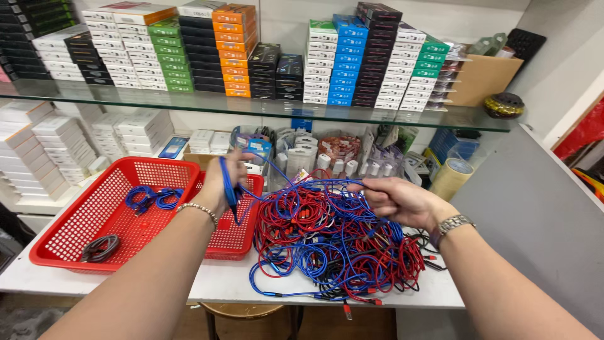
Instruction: The person untangles and coils red and blue USB cables from a pile on a counter, then places the coiled cables into red plastic baskets. The person handles cables one at a time, separating them by color and organizing them into separate baskets.
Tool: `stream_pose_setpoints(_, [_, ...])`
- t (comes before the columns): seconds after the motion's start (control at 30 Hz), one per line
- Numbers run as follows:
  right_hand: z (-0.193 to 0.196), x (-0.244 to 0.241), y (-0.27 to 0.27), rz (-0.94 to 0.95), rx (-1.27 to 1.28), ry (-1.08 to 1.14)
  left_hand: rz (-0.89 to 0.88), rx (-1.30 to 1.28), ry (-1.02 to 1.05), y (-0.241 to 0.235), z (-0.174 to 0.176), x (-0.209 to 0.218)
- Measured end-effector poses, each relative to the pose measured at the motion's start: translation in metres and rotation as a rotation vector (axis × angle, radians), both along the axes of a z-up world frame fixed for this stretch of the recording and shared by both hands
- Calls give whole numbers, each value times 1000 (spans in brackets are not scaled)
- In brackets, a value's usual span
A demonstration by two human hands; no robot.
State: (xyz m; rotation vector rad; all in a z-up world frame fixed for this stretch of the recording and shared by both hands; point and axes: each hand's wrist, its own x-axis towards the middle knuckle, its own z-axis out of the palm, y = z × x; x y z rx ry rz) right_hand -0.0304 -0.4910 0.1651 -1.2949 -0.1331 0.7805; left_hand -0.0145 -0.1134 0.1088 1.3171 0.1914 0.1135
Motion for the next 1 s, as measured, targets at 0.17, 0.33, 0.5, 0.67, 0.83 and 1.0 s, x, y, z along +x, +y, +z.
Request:
stream_pose_setpoints(0.17, [11, -9, 62, -22, -330, -428, -532, 403, 53, -73, 11, 0])
stream_pose_setpoints(0.33, [-35, -32, 73, 672, -621, -121, -251, 266, -64, -68, 3, 9])
stream_pose_setpoints(0.5, [-102, -42, -3, -71, -886, -87, 338, -36, -243, -10, 22, 22])
stream_pose_setpoints(0.67, [-128, -53, -28, -224, -905, -261, 99, 165, -305, -22, 42, 5])
stream_pose_setpoints(0.83, [-65, 7, 28, -354, -757, -1197, -621, 461, -316, -89, 52, -12])
stream_pose_setpoints(1.0, [-23, 9, 39, -16, -322, -520, -567, 443, -177, -80, 43, -6])
